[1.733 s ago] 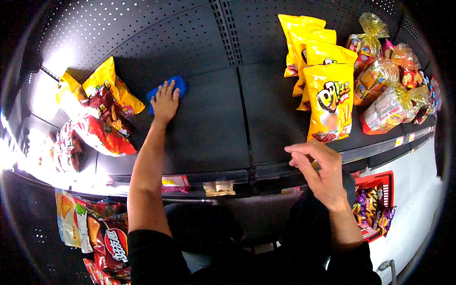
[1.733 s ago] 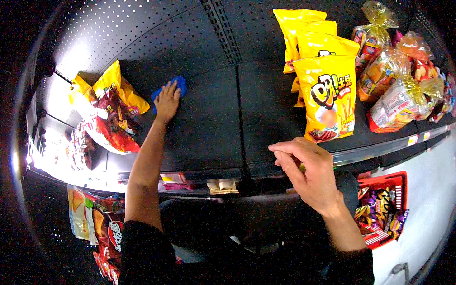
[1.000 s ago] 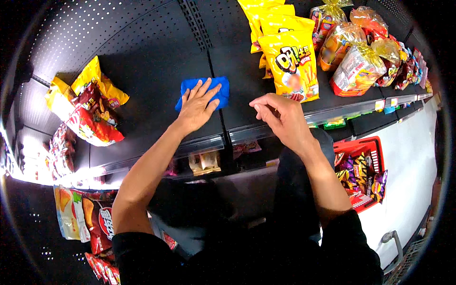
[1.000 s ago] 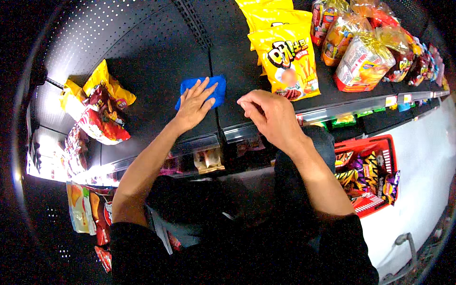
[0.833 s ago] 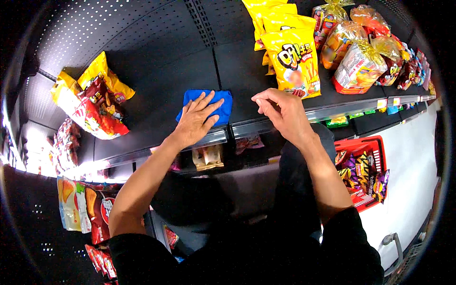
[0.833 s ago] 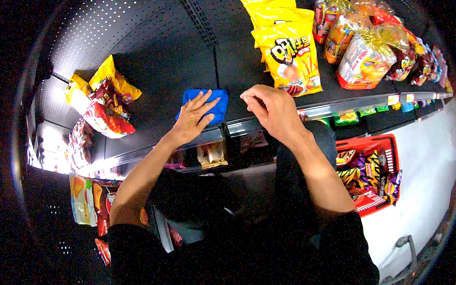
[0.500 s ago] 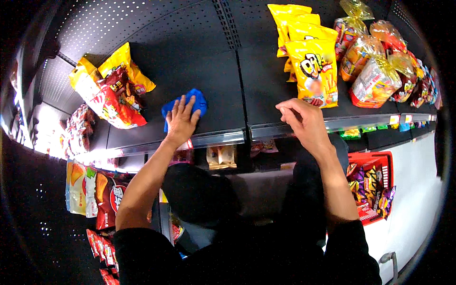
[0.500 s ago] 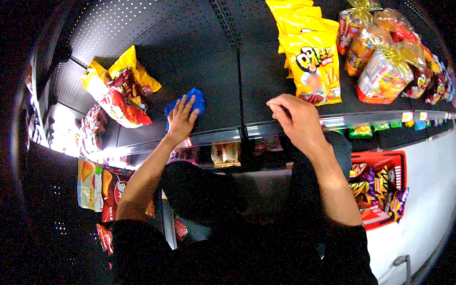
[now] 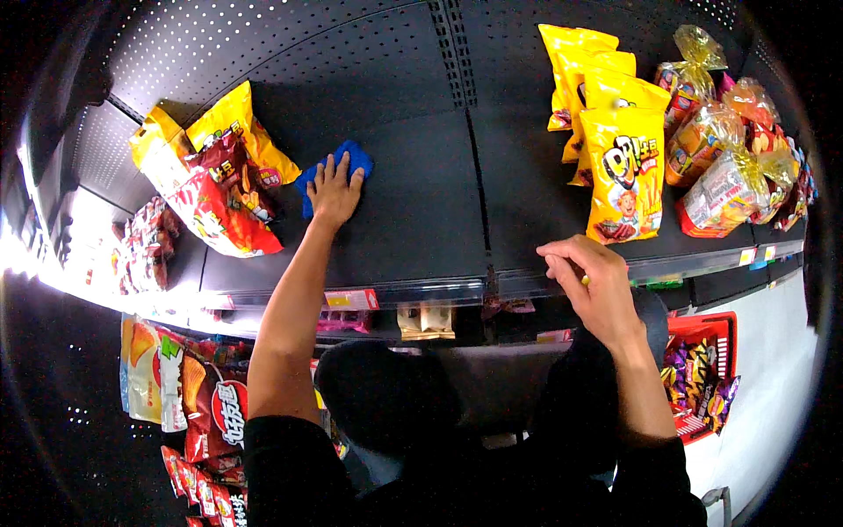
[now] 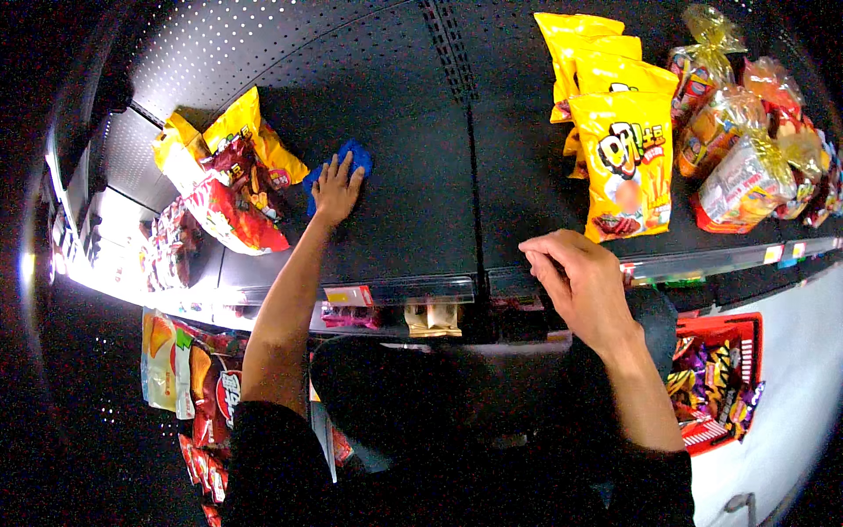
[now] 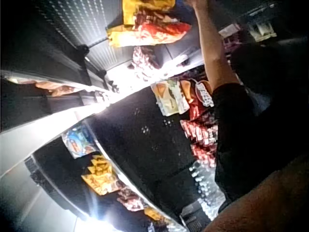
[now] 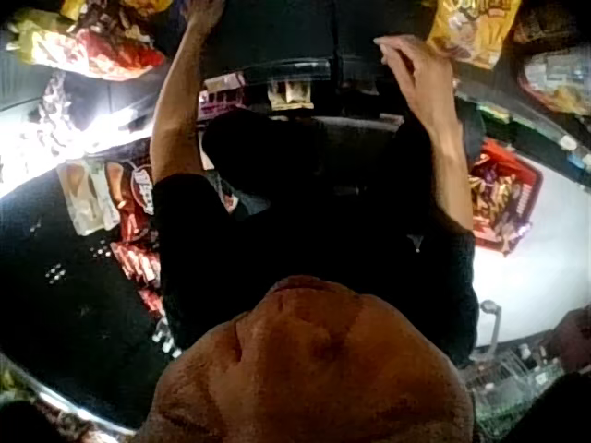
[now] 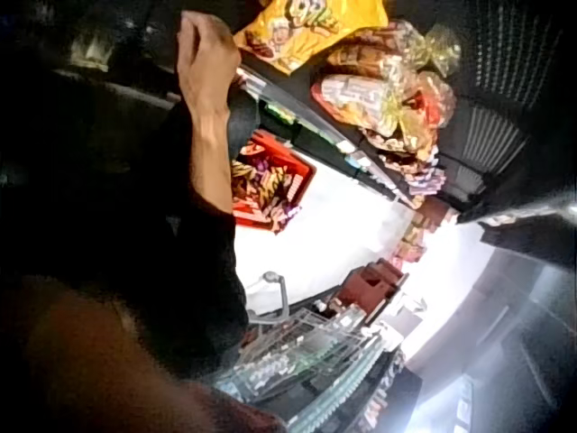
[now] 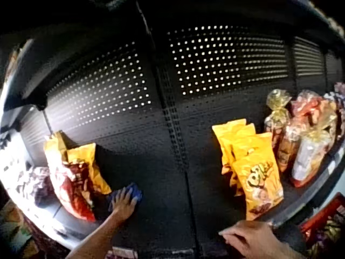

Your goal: The person sits on the floor in a store aisle and restocks snack items onto a shelf. They wipe the shelf surface with a blue cloth, then pick up various snack packages from a red basket and place them onto the shelf, arranging them in rows.

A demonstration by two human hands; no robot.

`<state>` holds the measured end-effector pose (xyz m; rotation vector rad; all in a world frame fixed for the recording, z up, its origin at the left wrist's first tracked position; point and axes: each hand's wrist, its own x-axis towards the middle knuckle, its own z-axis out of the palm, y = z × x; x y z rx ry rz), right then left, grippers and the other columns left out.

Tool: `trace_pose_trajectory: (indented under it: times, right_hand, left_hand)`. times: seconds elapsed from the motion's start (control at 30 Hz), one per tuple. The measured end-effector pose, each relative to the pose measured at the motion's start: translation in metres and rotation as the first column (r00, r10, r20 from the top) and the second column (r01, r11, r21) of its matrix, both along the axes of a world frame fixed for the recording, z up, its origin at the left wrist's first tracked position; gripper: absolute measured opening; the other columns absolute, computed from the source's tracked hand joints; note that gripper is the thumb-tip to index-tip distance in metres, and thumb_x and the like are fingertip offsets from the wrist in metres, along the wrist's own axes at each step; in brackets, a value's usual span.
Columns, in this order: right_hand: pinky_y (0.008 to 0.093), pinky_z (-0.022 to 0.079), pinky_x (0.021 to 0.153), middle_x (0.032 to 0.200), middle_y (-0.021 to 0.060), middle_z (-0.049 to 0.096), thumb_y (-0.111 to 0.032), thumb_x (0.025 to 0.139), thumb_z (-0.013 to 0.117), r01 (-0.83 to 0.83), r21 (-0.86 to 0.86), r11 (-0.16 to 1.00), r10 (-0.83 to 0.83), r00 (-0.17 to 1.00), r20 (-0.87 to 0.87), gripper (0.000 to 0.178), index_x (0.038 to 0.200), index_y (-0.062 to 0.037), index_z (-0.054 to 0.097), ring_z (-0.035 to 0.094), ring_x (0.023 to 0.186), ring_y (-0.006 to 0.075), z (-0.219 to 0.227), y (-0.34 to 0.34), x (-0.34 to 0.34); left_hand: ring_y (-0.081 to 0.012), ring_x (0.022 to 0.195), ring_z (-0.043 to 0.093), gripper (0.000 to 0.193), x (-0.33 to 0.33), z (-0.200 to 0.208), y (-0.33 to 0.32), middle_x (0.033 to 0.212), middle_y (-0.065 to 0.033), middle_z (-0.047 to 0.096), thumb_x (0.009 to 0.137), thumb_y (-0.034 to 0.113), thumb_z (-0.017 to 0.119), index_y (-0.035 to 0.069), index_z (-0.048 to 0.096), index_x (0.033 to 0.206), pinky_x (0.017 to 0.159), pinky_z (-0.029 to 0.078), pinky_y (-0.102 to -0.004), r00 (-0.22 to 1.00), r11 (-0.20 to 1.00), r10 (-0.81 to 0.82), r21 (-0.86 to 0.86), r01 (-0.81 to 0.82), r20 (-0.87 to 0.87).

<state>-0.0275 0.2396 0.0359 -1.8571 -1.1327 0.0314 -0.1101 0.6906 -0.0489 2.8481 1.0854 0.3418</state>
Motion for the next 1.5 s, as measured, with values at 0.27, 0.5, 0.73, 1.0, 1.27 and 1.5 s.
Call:
trace_pose_trajectory:
  times: [0.27, 0.5, 0.73, 1.0, 1.27, 1.5]
  right_hand:
    - [0.0362, 0.053, 0.07, 0.088, 0.0132, 0.068, -0.004, 0.089, 0.065, -0.005, -0.032, 0.999, 0.005, 1.0, 0.014, 0.011, 0.099, -0.0007, 0.067, 0.067, 0.079, 0.029, -0.007, 0.011, -0.001]
    - [0.0335, 0.052, 0.064, 0.085, 0.0127, 0.067, -0.006, 0.092, 0.063, -0.011, -0.042, 0.999, 0.011, 1.0, -0.003, 0.01, 0.1, -0.0009, 0.067, 0.067, 0.072, 0.0236, -0.008, 0.012, -0.005]
    - [0.0328, 0.051, 0.062, 0.085, 0.0129, 0.067, -0.008, 0.093, 0.062, -0.029, -0.008, 1.0, 0.03, 0.999, 0.022, 0.01, 0.099, -0.0006, 0.066, 0.066, 0.069, 0.0226, -0.013, 0.007, -0.003]
    - [0.0312, 0.05, 0.065, 0.081, 0.0093, 0.066, -0.011, 0.095, 0.06, -0.015, -0.025, 1.0, 0.017, 0.998, 0.06, 0.013, 0.1, -0.0015, 0.067, 0.065, 0.072, 0.0188, -0.015, -0.006, 0.001]
    - [0.0349, 0.051, 0.065, 0.082, 0.0126, 0.067, -0.014, 0.094, 0.062, -0.001, -0.016, 1.0, 0.002, 0.999, 0.045, 0.013, 0.098, -0.0026, 0.067, 0.067, 0.073, 0.0258, -0.015, -0.005, -0.002]
    - [0.0315, 0.05, 0.068, 0.086, 0.0101, 0.066, -0.008, 0.093, 0.062, -0.065, -0.016, 0.998, 0.066, 0.991, 0.114, 0.012, 0.102, -0.0021, 0.066, 0.065, 0.075, 0.0215, -0.025, -0.001, -0.002]
  left_hand:
    - [-0.0353, 0.147, 0.023, 0.064, 0.039, -0.005, 0.027, 0.159, -0.0121, 0.029, 0.098, 0.058, 0.035, 0.021, 0.04, 0.15, 0.117, 0.016, -0.0569, 0.995, 0.998, 0.011, 0.059, -0.016, 0.097]
    - [-0.0322, 0.135, 0.041, 0.045, 0.02, -0.004, -0.014, 0.153, -0.0028, 0.042, 0.099, 0.038, 0.049, 0.023, 0.052, 0.142, 0.111, 0.032, -0.051, 0.986, 0.992, -0.113, 0.062, 0.106, 0.122]
    - [-0.0351, 0.121, 0.051, 0.032, -0.043, 0.002, -0.061, 0.138, -0.0088, 0.057, 0.096, 0.022, 0.057, 0.011, 0.066, 0.124, 0.108, 0.039, -0.0416, 0.913, 0.956, -0.29, 0.037, 0.292, 0.288]
    - [-0.0374, 0.089, 0.068, 0.022, -0.139, 0.038, -0.109, 0.096, -0.0256, 0.068, 0.09, 0.007, 0.062, -0.005, 0.066, 0.107, 0.08, 0.052, -0.0396, 0.676, 0.997, 0.047, -0.08, 0.018, 0.735]
    - [-0.0316, 0.106, 0.056, 0.021, -0.204, -0.001, -0.11, 0.115, -0.0171, 0.062, 0.09, 0.009, 0.065, 0.003, 0.071, 0.11, 0.092, 0.046, -0.0396, 0.643, 0.922, 0.143, 0.135, -0.363, 0.752]
    - [-0.0117, 0.075, 0.053, 0.013, -0.187, -0.023, -0.131, 0.085, -0.0033, 0.056, 0.086, 0.01, 0.074, 0.0, 0.069, 0.092, 0.07, 0.045, -0.0272, 0.578, 0.961, 0.26, -0.268, -0.072, 0.774]
